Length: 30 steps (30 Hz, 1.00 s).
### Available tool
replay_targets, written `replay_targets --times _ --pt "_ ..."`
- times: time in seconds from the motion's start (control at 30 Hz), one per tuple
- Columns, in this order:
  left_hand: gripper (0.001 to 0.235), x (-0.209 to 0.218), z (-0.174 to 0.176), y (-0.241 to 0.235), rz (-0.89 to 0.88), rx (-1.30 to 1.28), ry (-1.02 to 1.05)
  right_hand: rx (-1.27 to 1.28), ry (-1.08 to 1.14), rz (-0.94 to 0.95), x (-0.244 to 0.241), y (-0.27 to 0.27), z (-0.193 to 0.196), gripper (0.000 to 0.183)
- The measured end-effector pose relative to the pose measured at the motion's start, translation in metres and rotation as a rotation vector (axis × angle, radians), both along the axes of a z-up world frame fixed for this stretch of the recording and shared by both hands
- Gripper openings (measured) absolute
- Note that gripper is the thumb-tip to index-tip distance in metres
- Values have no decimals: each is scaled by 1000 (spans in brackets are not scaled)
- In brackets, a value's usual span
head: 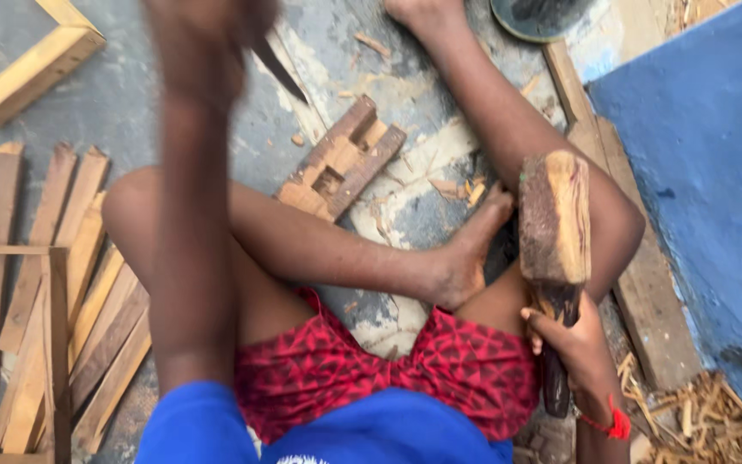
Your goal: The person sits on the floor and uses a chisel and mallet to carve a piece of wood held between their feet. They repeatedly strike the chisel to shape the wood, creating wood shavings that accumulate on the floor.
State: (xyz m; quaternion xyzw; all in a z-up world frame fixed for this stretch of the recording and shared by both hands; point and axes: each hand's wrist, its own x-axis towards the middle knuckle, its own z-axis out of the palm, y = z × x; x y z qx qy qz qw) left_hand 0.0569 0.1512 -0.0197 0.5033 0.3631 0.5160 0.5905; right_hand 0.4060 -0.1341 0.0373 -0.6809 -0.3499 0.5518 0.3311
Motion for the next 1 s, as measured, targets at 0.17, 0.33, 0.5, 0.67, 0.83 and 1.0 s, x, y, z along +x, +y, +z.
replay_targets --times 0.17,0.33,0.5,0.67,0.83,1.0 --pt "22 -7 -4 -21 10 36 -97 44 -174 -14 -28 7 -10 39" --pt "24 -9 6 -31 25 109 -113 138 -409 175 -44 11 -5 60" --pt "25 5 -2 -38 72 112 96 174 -592 318 -48 11 -3 71" --pt "24 6 -12 -50 183 344 198 105 -477 248 -52 14 3 69" --pt "21 -4 4 -71 151 273 116 158 -539 246 -52 19 1 64" --pt "31 -16 13 -89 186 303 167 -4 -499 189 -53 18 3 54"
